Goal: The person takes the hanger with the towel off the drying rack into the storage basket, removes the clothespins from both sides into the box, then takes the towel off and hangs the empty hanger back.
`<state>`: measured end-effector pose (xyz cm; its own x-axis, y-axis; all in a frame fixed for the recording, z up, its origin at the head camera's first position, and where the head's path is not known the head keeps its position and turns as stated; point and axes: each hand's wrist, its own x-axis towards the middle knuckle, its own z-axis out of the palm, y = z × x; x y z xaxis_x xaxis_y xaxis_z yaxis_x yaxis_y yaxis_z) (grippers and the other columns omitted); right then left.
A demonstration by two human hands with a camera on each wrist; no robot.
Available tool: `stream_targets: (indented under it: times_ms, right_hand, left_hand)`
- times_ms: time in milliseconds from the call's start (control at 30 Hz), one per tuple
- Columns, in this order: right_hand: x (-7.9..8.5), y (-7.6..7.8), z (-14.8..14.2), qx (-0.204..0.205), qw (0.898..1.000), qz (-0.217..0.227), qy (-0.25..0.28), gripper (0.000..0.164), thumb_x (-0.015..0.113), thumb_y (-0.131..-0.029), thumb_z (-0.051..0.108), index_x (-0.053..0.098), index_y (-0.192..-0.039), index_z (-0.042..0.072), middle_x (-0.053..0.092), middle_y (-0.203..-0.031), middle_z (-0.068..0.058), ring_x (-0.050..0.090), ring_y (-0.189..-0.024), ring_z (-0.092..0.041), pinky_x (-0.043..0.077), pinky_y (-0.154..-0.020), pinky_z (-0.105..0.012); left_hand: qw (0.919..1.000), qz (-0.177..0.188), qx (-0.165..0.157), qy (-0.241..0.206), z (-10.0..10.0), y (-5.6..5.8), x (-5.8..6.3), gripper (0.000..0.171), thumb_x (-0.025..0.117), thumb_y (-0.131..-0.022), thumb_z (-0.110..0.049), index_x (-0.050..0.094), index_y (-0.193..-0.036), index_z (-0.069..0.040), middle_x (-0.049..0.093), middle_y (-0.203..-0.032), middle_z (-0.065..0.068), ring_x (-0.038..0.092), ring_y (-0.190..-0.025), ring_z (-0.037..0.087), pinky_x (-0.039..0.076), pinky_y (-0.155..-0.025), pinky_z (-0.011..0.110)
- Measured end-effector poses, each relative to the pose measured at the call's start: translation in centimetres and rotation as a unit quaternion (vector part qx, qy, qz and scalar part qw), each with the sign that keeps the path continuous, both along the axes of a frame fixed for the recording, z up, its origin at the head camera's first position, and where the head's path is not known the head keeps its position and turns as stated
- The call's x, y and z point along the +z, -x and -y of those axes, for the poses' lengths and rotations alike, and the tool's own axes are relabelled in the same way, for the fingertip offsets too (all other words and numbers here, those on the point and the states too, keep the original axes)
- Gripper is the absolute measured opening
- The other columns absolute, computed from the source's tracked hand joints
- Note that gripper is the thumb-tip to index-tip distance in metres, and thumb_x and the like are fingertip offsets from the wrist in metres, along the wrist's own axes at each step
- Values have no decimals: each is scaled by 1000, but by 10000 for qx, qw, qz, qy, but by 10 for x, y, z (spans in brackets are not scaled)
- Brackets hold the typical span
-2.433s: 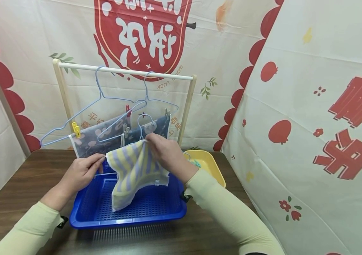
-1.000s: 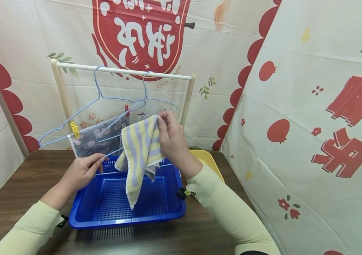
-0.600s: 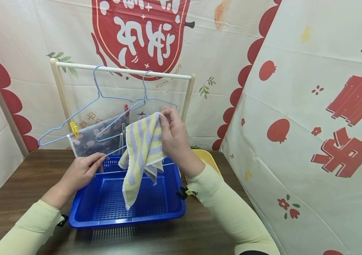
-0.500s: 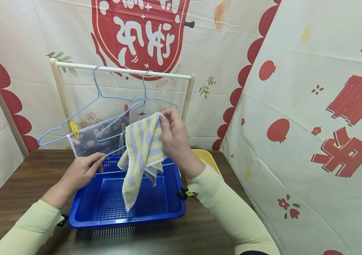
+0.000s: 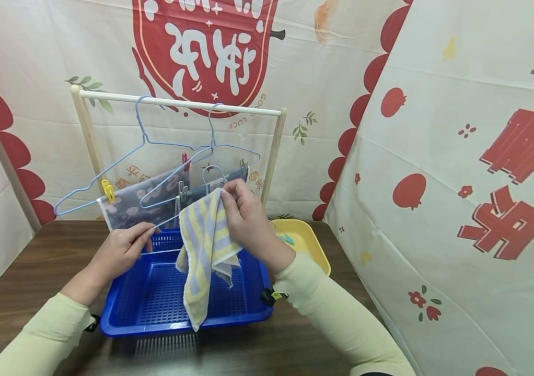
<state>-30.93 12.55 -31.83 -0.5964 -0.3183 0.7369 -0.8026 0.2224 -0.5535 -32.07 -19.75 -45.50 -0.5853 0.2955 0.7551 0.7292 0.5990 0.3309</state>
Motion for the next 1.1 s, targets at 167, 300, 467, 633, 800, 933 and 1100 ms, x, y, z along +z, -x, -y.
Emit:
stream_targets:
  times_ms: [167, 300, 467, 633, 800, 933, 1100]
  right_hand:
    - [-19, 6, 1, -152, 9980, -49, -608, 6, 57, -114, 4, 61, -111, 2, 61, -75, -3, 56, -62, -15, 46, -57, -28]
    - [-30, 8, 2, -241, 9928, 80, -1171, 5, 57, -115, 7, 61, -111, 6, 61, -77, 0, 55, -63, -13, 47, -59, -30]
    - [-38, 10, 3, -193, 9789, 7, -2032, 4, 58, -116, 10, 60, -112, 9, 61, -81, 2, 54, -67, -11, 48, -63, -30]
    - [-42, 11, 5, 120, 9614, -266, -2735, 5, 58, -116, 13, 61, -113, 10, 62, -84, 3, 55, -65, -9, 49, -61, -27]
    - [-45, 12, 5, 434, 9354, -334, -3493, 5, 59, -116, 14, 62, -113, 13, 64, -87, 4, 55, -70, -8, 49, -65, -25]
    - [-50, 13, 5, 681, 9067, -331, -4148, 5, 63, -114, 12, 65, -110, 14, 69, -95, 4, 59, -77, -8, 51, -72, -26]
    - [-61, 18, 5, 810, 8739, -86, -4792, 7, 67, -111, 9, 70, -107, 14, 73, -101, 3, 62, -84, -8, 54, -77, -25]
  left_hand:
    - [10000, -30, 5, -42, -1, -1, 2, 18, 67, -107, 1, 76, -115, -12, 65, -74, -13, 56, -63, 3, 51, -62, 34]
    - [10000, -16, 10, -66, -2, -3, 3, 19, 67, -106, 2, 77, -116, -12, 64, -74, -14, 52, -62, 2, 49, -61, 33]
    - [10000, -3, 46, -55, -2, -3, 4, 20, 68, -106, 2, 77, -116, -12, 64, -74, -15, 52, -63, 1, 50, -60, 32]
    - [10000, 14, 78, -35, -1, -2, 3, 19, 68, -106, 1, 77, -116, -13, 64, -74, -15, 53, -63, 2, 50, -60, 33]
    - [10000, 1, 96, -11, -1, -1, 3, 18, 67, -107, 1, 76, -115, -12, 64, -74, -14, 53, -62, 2, 50, -59, 33]
    - [10000, -14, 62, -43, -2, 0, 4, 17, 66, -108, 1, 76, -114, -12, 65, -74, -12, 53, -62, 3, 49, -59, 32]
    - [9999, 8, 4, -135, -2, 1, 5, 16, 66, -107, 2, 77, -115, -8, 66, -74, -12, 54, -62, 3, 49, -59, 30]
